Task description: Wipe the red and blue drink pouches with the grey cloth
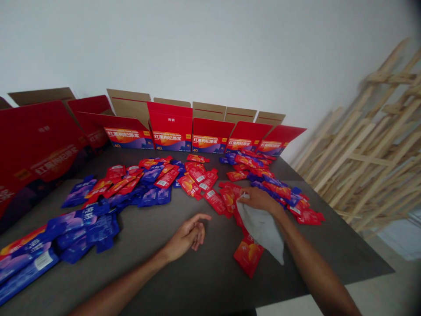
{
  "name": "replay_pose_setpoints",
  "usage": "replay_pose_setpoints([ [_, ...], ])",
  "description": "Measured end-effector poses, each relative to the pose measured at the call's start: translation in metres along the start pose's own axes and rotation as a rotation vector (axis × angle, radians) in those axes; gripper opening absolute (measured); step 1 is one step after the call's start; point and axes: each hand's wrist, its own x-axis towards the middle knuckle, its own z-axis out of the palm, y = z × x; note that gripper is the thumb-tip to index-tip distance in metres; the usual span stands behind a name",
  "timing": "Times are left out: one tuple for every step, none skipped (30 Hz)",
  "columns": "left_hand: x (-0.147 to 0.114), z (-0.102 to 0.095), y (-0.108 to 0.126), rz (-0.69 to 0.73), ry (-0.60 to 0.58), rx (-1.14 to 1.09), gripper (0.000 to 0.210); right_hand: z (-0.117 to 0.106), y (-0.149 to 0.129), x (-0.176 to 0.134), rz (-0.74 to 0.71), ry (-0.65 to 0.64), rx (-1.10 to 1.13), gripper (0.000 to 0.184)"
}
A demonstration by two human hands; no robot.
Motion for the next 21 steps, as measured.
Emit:
replay_pose_setpoints([
  [0.000,0.000,0.000,0.001,0.000,0.004,0.040,-0.006,0.001,0.000,-0.054,-0.011,0.061,0.026],
  [0.000,0.000,-0.001,0.002,0.000,0.008,0.039,-0.012,0.002,-0.001,-0.120,-0.019,0.144,0.023],
  [0.000,0.000,-0.002,0.003,0.001,0.012,0.039,-0.018,0.002,-0.002,-0.187,-0.024,0.242,0.022],
  [0.000,0.000,-0.002,0.008,0.006,0.016,0.039,-0.024,0.002,-0.003,-0.246,-0.020,0.342,0.023],
  [0.000,0.000,-0.003,0.018,0.016,0.023,0.038,-0.030,0.001,-0.005,-0.287,-0.006,0.435,0.023],
  [0.000,0.000,-0.003,0.039,0.034,0.038,0.037,-0.036,-0.001,-0.007,-0.305,0.020,0.509,0.024],
  [-0.001,0.000,-0.003,0.072,0.064,0.069,0.036,-0.039,-0.004,-0.009,-0.301,0.051,0.559,0.024],
  [-0.001,0.000,-0.002,0.117,0.104,0.122,0.034,-0.042,-0.007,-0.011,-0.288,0.087,0.603,0.024],
  [-0.002,0.000,-0.001,0.174,0.148,0.193,0.033,-0.042,-0.011,-0.013,-0.276,0.127,0.647,0.023],
  [-0.002,0.000,0.000,0.233,0.186,0.272,0.034,-0.041,-0.017,-0.014,-0.265,0.167,0.695,0.023],
  [-0.003,0.000,0.002,0.287,0.212,0.350,0.036,-0.038,-0.023,-0.015,-0.254,0.199,0.754,0.023],
  [-0.003,0.001,0.004,0.330,0.229,0.413,0.040,-0.034,-0.030,-0.015,-0.235,0.220,0.827,0.025],
  [-0.003,0.001,0.005,0.363,0.241,0.458,0.044,-0.028,-0.038,-0.016,-0.206,0.227,0.915,0.027],
  [-0.003,0.000,0.005,0.388,0.250,0.487,0.050,-0.020,-0.047,-0.016,-0.162,0.209,1.021,0.029],
  [-0.003,-0.001,0.004,0.407,0.262,0.508,0.056,-0.013,-0.056,-0.016,-0.108,0.168,1.133,0.032],
  [-0.003,-0.002,0.003,0.429,0.277,0.526,0.062,-0.004,-0.065,-0.016,-0.052,0.113,1.239,0.035],
  [-0.003,-0.004,0.000,0.458,0.293,0.541,0.068,0.004,-0.075,-0.016,0.001,0.048,1.329,0.037],
  [-0.003,-0.006,-0.003,0.494,0.298,0.554,0.073,0.013,-0.084,-0.016,0.038,-0.017,1.396,0.038],
  [-0.003,-0.009,-0.006,0.535,0.292,0.556,0.075,0.021,-0.092,-0.016,0.059,-0.096,1.446,0.038],
  [-0.004,-0.012,-0.009,0.569,0.275,0.542,0.075,0.029,-0.100,-0.016,0.067,-0.178,1.486,0.038],
  [-0.005,-0.016,-0.011,0.580,0.250,0.501,0.072,0.036,-0.107,-0.016,0.063,-0.260,1.521,0.038],
])
